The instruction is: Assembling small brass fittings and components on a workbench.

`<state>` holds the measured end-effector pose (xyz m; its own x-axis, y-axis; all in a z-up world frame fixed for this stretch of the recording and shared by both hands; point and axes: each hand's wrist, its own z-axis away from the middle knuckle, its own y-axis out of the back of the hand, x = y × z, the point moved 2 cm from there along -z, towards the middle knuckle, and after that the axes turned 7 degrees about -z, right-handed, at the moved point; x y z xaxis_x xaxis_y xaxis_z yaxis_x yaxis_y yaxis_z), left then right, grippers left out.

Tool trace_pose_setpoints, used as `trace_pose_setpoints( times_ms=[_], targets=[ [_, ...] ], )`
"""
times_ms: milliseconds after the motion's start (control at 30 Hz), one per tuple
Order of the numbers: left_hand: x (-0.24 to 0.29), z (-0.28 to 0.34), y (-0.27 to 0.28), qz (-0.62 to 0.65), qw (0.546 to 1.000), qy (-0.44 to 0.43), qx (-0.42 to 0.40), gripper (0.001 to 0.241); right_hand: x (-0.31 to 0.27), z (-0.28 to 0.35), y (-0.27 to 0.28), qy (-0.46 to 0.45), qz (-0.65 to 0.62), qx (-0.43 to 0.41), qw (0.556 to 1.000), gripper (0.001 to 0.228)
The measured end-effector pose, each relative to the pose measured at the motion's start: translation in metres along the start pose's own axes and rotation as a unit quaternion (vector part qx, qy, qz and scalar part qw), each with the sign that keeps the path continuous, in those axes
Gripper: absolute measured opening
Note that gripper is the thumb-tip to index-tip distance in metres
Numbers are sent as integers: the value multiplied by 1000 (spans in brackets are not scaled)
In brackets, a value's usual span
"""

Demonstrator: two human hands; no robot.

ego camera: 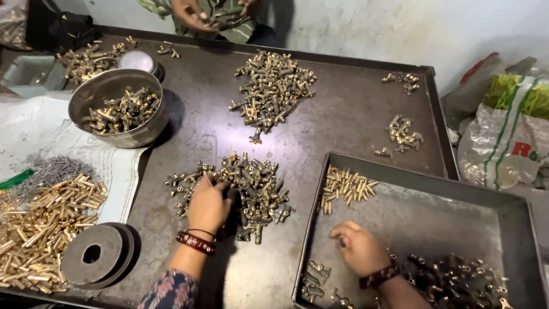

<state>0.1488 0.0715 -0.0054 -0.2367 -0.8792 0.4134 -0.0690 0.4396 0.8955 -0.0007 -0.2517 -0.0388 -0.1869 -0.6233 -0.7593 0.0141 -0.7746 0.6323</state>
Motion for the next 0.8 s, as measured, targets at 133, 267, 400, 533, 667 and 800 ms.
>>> trace_pose_setpoints(
  times_ms=[133, 267, 400, 533, 667, 800],
  targets=[
    [14, 3, -2, -48, 997, -39, 36, 45, 18, -20, 12, -28, 132, -68, 989, 18],
    [86, 36, 20, 65, 984, -104, 128, 47, -1, 0, -10, 8, 137, -172, 976, 23],
    [127, 68, 7, 294, 938, -174, -54, 23, 25, -6, -38, 45, 134, -135, 981, 28],
    [132, 72, -14, 403, 897, -129, -131, 29, 49, -41, -14, -38, 127, 25, 991, 21],
    [142, 83, -21, 449, 869, -48, -201, 36, 10, -69, -4, -78, 165, 86, 979, 26],
    [144, 95, -23, 466, 846, -13, -258, 29, 16, -75, -16, -112, 200, 60, 972, 29]
  ],
)
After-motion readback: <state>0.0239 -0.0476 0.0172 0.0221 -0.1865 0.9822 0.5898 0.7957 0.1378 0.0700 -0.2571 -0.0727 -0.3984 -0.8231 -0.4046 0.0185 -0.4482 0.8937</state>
